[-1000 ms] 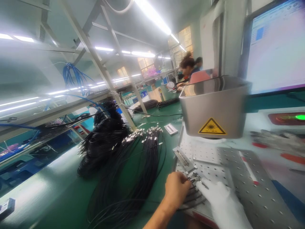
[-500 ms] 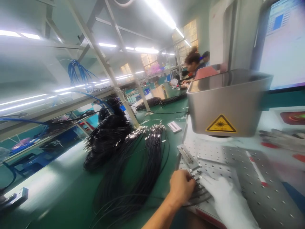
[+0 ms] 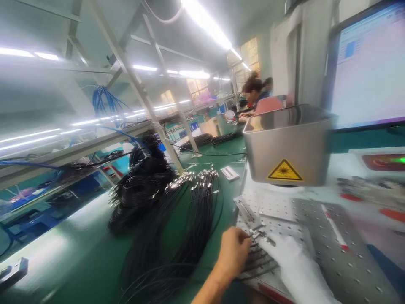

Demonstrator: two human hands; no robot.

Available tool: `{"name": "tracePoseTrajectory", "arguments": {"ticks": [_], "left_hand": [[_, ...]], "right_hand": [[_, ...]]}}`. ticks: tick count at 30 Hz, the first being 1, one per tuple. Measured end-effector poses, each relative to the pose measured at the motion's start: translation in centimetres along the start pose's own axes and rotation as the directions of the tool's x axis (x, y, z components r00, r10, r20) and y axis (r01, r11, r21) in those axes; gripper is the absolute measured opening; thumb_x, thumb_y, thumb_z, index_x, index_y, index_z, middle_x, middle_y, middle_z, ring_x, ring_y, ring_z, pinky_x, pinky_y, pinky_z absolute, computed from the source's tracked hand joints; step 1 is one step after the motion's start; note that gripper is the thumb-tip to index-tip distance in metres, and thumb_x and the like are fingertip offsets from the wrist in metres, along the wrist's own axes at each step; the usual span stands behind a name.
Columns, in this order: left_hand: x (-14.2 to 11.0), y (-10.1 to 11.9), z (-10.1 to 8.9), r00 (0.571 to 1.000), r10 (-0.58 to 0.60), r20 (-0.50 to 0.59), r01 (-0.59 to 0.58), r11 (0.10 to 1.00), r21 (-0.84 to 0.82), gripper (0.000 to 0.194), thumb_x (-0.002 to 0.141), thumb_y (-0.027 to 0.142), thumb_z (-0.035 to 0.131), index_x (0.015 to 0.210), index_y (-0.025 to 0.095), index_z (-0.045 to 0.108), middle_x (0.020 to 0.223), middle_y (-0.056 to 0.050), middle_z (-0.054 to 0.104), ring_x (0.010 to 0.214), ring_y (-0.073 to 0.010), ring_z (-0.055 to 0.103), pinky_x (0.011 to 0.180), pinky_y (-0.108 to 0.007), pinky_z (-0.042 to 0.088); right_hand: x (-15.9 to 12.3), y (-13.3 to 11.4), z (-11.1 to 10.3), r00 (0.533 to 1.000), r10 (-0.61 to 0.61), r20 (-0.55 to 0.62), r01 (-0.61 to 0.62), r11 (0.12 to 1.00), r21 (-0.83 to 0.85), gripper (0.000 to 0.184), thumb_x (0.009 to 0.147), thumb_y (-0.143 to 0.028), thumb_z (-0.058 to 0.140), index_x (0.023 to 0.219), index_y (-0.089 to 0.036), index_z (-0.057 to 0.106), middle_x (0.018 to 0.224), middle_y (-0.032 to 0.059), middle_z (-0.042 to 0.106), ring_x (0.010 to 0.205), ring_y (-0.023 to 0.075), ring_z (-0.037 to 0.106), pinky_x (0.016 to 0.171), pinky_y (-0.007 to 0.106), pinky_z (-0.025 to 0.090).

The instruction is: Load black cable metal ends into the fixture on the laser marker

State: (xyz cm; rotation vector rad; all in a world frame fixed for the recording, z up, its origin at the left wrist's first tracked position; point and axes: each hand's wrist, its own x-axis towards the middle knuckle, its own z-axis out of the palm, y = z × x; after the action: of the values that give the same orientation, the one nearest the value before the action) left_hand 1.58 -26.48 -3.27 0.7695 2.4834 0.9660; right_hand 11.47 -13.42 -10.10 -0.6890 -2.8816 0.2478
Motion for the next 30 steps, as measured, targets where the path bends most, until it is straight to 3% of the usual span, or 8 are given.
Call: {"name": "tracePoseTrajectory", "arguments": {"ticks": [4, 9, 14, 17, 22, 27, 30], "left_hand": [[-0.3, 0.2, 0.0, 0.999, 0.025, -0.029, -0.027, 0.995, -0.098, 0.023, 0.079, 0.010, 0.054, 0.098, 0.014, 0.068, 0.067, 0.003, 0.056, 0.066, -0.0125, 0.048, 0.065, -0.024, 0.034], [0.3, 0.5, 0.9, 0.994, 0.108, -0.034, -0.110, 0.991, -0.082, 0.012, 0.075, 0.006, 0.055, 0.070, 0.016, 0.059, 0.066, 0.002, 0.056, 0.066, -0.0112, 0.045, 0.063, -0.023, 0.030], [1.1, -0.1, 1.8, 0.992, 0.127, -0.012, -0.127, 0.992, 0.024, 0.016, 0.075, 0.005, 0.049, 0.068, 0.016, 0.059, 0.066, 0.001, 0.055, 0.067, -0.0126, 0.046, 0.064, -0.025, 0.028], [1.3, -0.8, 2.4, 0.985, 0.170, -0.017, -0.167, 0.980, 0.109, 0.017, 0.077, 0.007, 0.048, 0.068, 0.016, 0.060, 0.072, -0.002, 0.059, 0.072, -0.0144, 0.049, 0.066, -0.026, 0.030], [1.4, -1.1, 2.7, 0.990, 0.142, 0.004, -0.140, 0.971, 0.193, 0.017, 0.078, 0.008, 0.050, 0.071, 0.016, 0.063, 0.078, -0.003, 0.063, 0.076, -0.0159, 0.052, 0.070, -0.026, 0.033], [1.4, -0.2, 2.2, 0.996, 0.080, 0.034, -0.084, 0.986, 0.143, 0.016, 0.078, 0.008, 0.050, 0.072, 0.016, 0.064, 0.075, -0.002, 0.063, 0.075, -0.0155, 0.055, 0.067, -0.025, 0.033], [1.5, 0.3, 2.0, 0.992, 0.109, 0.064, -0.121, 0.968, 0.220, 0.016, 0.077, 0.007, 0.050, 0.067, 0.015, 0.060, 0.072, -0.003, 0.062, 0.072, -0.0149, 0.053, 0.065, -0.026, 0.031]], "right_hand": [[-0.3, 0.2, 0.0, 1.000, -0.012, -0.008, 0.012, 1.000, 0.029, 0.043, 0.085, -0.017, 0.051, 0.114, -0.041, 0.072, 0.114, 0.0000, 0.069, 0.091, 0.0228, 0.066, 0.078, 0.033, 0.055], [-0.1, 0.5, 0.4, 1.000, -0.030, -0.008, 0.030, 0.999, 0.016, 0.047, 0.080, -0.014, 0.052, 0.113, -0.041, 0.073, 0.115, -0.0004, 0.069, 0.093, 0.0232, 0.066, 0.079, 0.033, 0.055], [1.1, 0.7, 1.7, 0.997, 0.002, 0.072, -0.004, 0.999, 0.031, 0.046, 0.076, -0.014, 0.058, 0.110, -0.040, 0.073, 0.115, -0.0001, 0.069, 0.087, 0.0223, 0.066, 0.077, 0.033, 0.054], [1.2, 1.0, 2.4, 0.999, 0.014, 0.051, -0.017, 0.998, 0.054, 0.044, 0.078, -0.013, 0.057, 0.108, -0.041, 0.074, 0.116, 0.0001, 0.069, 0.087, 0.0231, 0.066, 0.077, 0.035, 0.055], [0.7, 1.5, 2.9, 0.988, -0.146, -0.056, 0.148, 0.988, 0.048, 0.056, 0.079, -0.003, 0.050, 0.114, -0.040, 0.073, 0.133, -0.0023, 0.060, 0.093, 0.0212, 0.065, 0.081, 0.033, 0.055], [1.3, 1.9, 2.4, 0.961, -0.259, 0.095, 0.267, 0.960, -0.084, 0.066, 0.082, 0.002, 0.042, 0.127, -0.041, 0.066, 0.135, -0.0023, 0.058, 0.097, 0.0279, 0.066, 0.072, 0.041, 0.059], [1.5, 1.9, 1.8, 0.949, -0.290, 0.123, 0.298, 0.953, -0.060, 0.068, 0.082, 0.003, 0.039, 0.128, -0.039, 0.066, 0.134, -0.0011, 0.059, 0.104, 0.0275, 0.065, 0.086, 0.043, 0.058]]}}
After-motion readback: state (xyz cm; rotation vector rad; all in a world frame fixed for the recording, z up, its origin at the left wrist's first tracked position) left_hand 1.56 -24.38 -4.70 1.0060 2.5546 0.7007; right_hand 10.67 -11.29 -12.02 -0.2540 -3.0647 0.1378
